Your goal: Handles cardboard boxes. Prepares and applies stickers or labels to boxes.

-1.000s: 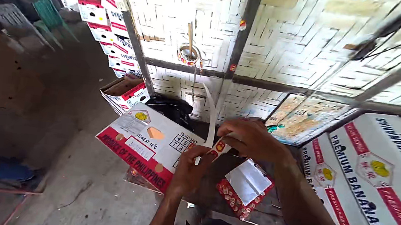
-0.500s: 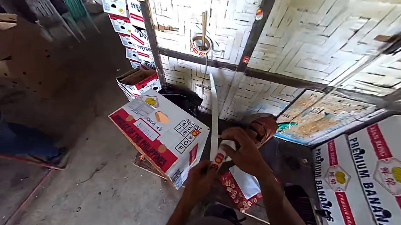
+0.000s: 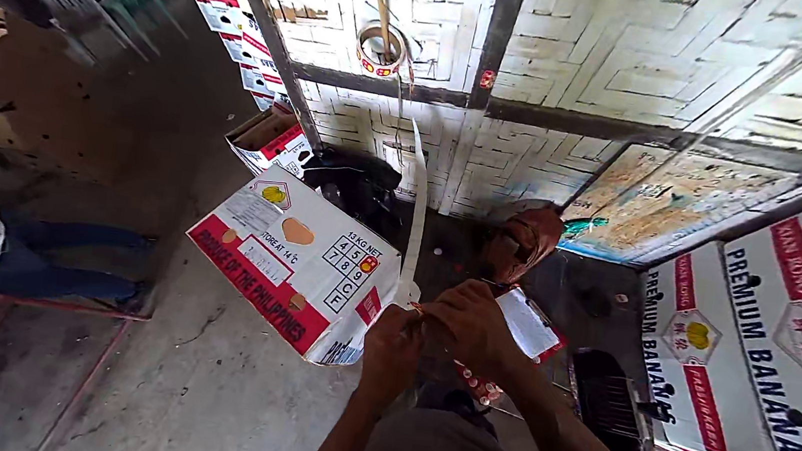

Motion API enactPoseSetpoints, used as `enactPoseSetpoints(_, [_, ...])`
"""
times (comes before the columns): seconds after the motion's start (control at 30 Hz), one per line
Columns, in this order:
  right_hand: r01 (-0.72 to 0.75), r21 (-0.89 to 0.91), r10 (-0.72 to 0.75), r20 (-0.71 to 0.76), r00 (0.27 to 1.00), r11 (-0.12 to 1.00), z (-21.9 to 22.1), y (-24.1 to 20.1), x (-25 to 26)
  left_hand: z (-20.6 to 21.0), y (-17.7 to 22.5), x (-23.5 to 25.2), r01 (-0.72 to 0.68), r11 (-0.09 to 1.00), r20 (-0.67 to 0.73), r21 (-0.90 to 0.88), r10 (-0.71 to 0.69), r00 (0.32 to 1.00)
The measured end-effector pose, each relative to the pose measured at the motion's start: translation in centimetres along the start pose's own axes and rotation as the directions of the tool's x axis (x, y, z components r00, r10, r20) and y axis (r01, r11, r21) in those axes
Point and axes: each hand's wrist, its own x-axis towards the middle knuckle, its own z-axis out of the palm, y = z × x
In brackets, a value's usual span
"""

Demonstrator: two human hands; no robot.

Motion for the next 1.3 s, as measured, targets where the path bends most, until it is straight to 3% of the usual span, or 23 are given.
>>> enactPoseSetpoints(0.17, [-0.013,0.044,0.009,0.069,0.998,0.999,0.0,2.6,-0.2,1.5,-0.7,-0.1,-0.010,0.997,0.027,0.082,0.008,1.000])
enactPoseSetpoints(0.27, [-0.184,0.117,0.171,0.114,0.979,0.976,-1.0,4.5,-0.4,1.8,-1.4,-0.7,0.029,0.997,0.103,0.066,-0.036,0.994])
enactPoseSetpoints(0.33, [-0.307,0.087,0.300,0.089,0.950,0.948,-1.6,6.8,-1.2,0.6,-2.8,-2.7,0.130,0.991,0.232,0.026,-0.132,0.964])
enactPoseSetpoints(0.4, [-0.444,0.046,0.440,0.075,0.895,0.895,-2.9,9.4,-2.0,-1.3,-5.1,-6.5,0.381,0.922,0.284,0.067,-0.384,0.878])
enactPoseSetpoints(0.47, [-0.554,0.043,0.550,0.075,0.832,0.832,-4.2,11.3,-2.8,-2.7,-8.6,-10.9,0.661,0.734,0.149,0.154,-0.679,0.719])
enactPoseSetpoints(0.53, [-0.588,0.071,0.586,0.050,0.809,0.805,-4.7,11.8,-3.8,-2.9,-12.4,-14.2,0.780,0.594,-0.028,0.197,-0.791,0.611])
enactPoseSetpoints(0.57, [-0.585,0.090,0.582,0.061,0.811,0.806,-4.8,11.5,-3.7,-2.7,-13.3,-14.5,0.785,0.586,-0.055,0.203,-0.793,0.606])
enactPoseSetpoints(0.6, [-0.572,0.117,0.565,0.087,0.820,0.812,-5.0,10.7,-3.5,-2.4,-13.0,-13.8,0.759,0.615,-0.022,0.214,-0.774,0.633])
enactPoseSetpoints(0.7, [-0.478,0.200,0.454,0.155,0.878,0.855,-5.7,7.4,-2.2,-0.2,-7.2,-8.9,0.522,0.847,0.171,0.104,-0.532,0.829])
enactPoseSetpoints(0.77, [-0.397,0.228,0.357,0.200,0.913,0.889,-5.9,5.9,-1.0,1.3,-2.6,-4.8,0.308,0.951,0.140,-0.022,-0.302,0.943])
enactPoseSetpoints(0.87, [-0.277,0.300,0.211,0.235,0.949,0.913,-5.7,4.1,-0.3,2.6,1.2,0.1,0.088,0.995,0.150,-0.053,-0.080,0.985])
enactPoseSetpoints(0.97, [-0.254,0.346,0.186,0.217,0.958,0.903,-6.2,4.1,-0.8,4.3,-0.2,1.5,0.025,0.997,0.171,-0.076,-0.012,0.985])
enactPoseSetpoints(1.07, [-0.365,0.257,0.340,0.138,0.930,0.895,-8.5,5.8,-2.5,4.4,-3.4,-0.3,0.202,0.978,0.368,-0.045,-0.172,0.914])
enactPoseSetpoints(1.17, [-0.483,0.184,0.488,0.016,0.873,0.856,-10.1,7.1,-4.8,2.4,-6.5,-5.7,0.458,0.889,0.599,-0.004,-0.365,0.713])
enactPoseSetpoints(1.23, [-0.516,0.190,0.531,-0.036,0.847,0.835,-10.3,7.3,-5.8,0.4,-8.9,-10.9,0.627,0.776,0.470,0.074,-0.581,0.664])
enactPoseSetpoints(1.3, [-0.549,0.242,0.568,-0.013,0.823,0.800,-9.2,6.9,-6.8,-1.1,-13.0,-15.3,0.752,0.639,0.120,0.162,-0.769,0.627])
